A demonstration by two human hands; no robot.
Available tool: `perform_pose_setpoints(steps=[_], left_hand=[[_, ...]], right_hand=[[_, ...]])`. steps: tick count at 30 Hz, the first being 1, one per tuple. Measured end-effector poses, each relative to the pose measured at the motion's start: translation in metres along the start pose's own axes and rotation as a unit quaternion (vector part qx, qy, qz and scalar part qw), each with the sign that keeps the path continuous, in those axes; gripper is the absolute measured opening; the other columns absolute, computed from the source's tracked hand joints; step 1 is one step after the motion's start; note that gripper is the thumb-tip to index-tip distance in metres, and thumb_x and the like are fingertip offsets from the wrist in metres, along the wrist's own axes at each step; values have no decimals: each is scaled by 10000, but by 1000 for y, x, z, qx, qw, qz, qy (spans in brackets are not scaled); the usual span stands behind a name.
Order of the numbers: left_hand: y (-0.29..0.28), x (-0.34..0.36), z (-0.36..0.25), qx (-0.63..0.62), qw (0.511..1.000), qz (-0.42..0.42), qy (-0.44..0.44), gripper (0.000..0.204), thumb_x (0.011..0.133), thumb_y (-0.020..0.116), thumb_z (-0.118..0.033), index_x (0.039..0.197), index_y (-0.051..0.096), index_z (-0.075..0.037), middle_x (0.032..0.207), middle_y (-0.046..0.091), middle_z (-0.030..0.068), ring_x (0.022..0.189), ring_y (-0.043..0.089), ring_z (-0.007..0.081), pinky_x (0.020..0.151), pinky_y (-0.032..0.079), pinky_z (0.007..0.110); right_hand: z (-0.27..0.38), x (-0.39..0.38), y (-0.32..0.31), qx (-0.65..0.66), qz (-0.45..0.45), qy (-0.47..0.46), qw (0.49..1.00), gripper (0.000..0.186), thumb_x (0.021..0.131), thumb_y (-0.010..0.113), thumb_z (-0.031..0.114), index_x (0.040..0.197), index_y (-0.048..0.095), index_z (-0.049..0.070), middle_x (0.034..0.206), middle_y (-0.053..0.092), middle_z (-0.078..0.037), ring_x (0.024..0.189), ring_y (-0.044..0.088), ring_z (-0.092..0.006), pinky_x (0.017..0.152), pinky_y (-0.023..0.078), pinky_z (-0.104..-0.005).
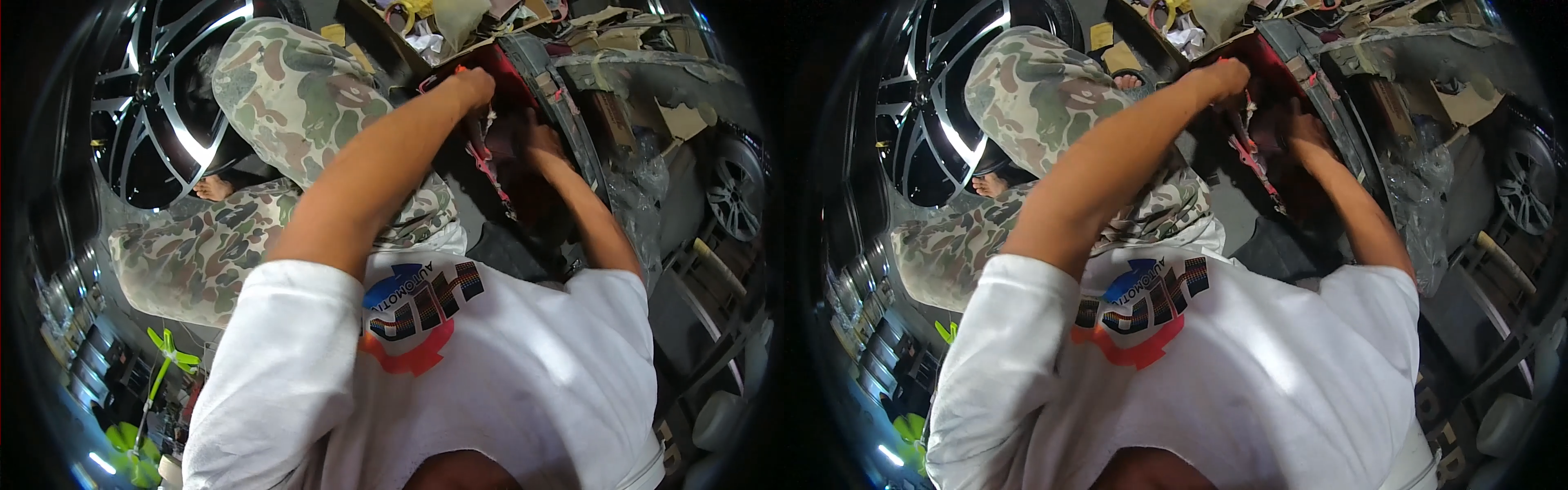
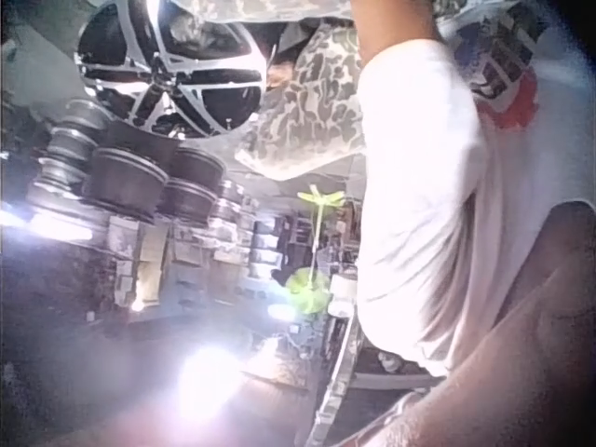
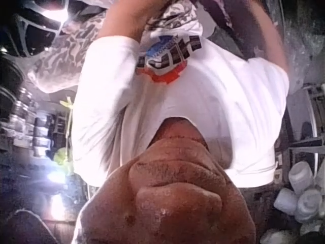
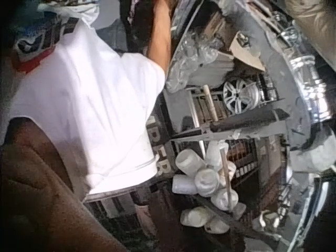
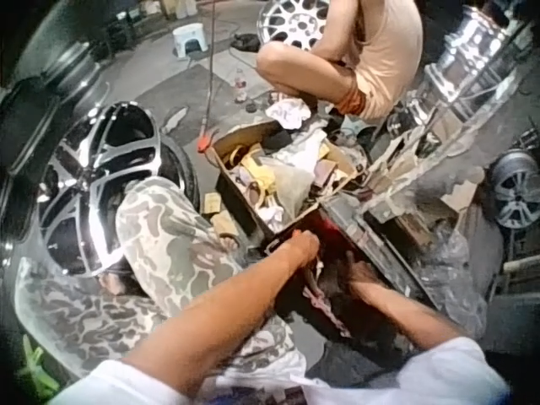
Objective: Sanding or polishing the surface of a car wheel rim.
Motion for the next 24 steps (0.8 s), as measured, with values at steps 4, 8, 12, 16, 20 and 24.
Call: perform_pose_setpoints(steps=[4,8,12,16,20,24], left_hand=[[-63,-37,20,-46,995,68,-50,283,938,753,-256,952,830,16,1068,829,194,950,821,307,819,665,433],[-114,-28,32,-80,986,137,-45,311,914,812,-314,1127,858,-91,1143,839,131,1048,817,297,911,650,420],[-202,-97,54,-225,938,254,-76,435,1081,656,-384,1457,735,-180,1307,772,212,1157,779,290,1075,607,473],[-231,-139,97,-290,920,236,-118,349,1114,627,-309,1354,783,-109,1289,776,180,1127,773,260,939,669,374],[-223,-155,129,-261,954,146,-36,351,1101,597,-231,1375,772,-100,1261,787,111,1082,765,260,922,657,378],[-217,-145,160,-206,974,93,-24,328,1057,595,-176,1293,782,-44,1148,794,109,955,761,254,856,635,402]], right_hand=[[86,-118,-93,-212,33,-160,963,1148,620,955,121,1616,396,246,1632,428,-373,1283,659,-549,1109,571,-564],[58,-126,-80,-251,76,-112,958,1240,586,960,166,1662,346,218,1677,365,-374,1404,571,-552,1128,554,-596],[58,-122,-37,-169,30,-200,965,1011,738,896,184,1636,434,140,1582,497,-312,1401,602,-442,1119,564,-534],[60,-94,35,15,-9,-379,925,726,876,815,186,1553,570,91,1442,658,-249,1333,665,-369,1082,581,-500],[199,-210,-77,27,75,-423,903,270,885,767,136,1145,748,66,1121,775,-235,1035,754,-450,913,614,-539],[216,-198,-144,156,-160,-376,899,222,917,796,220,1007,749,23,984,774,-236,977,757,-434,857,596,-521]])
Point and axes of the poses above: each hand's wrist, its own x-axis towards the middle knuckle, its own y-axis out of the palm, z = x × y, the point moved 3 cm from there along x, towards the middle knuckle
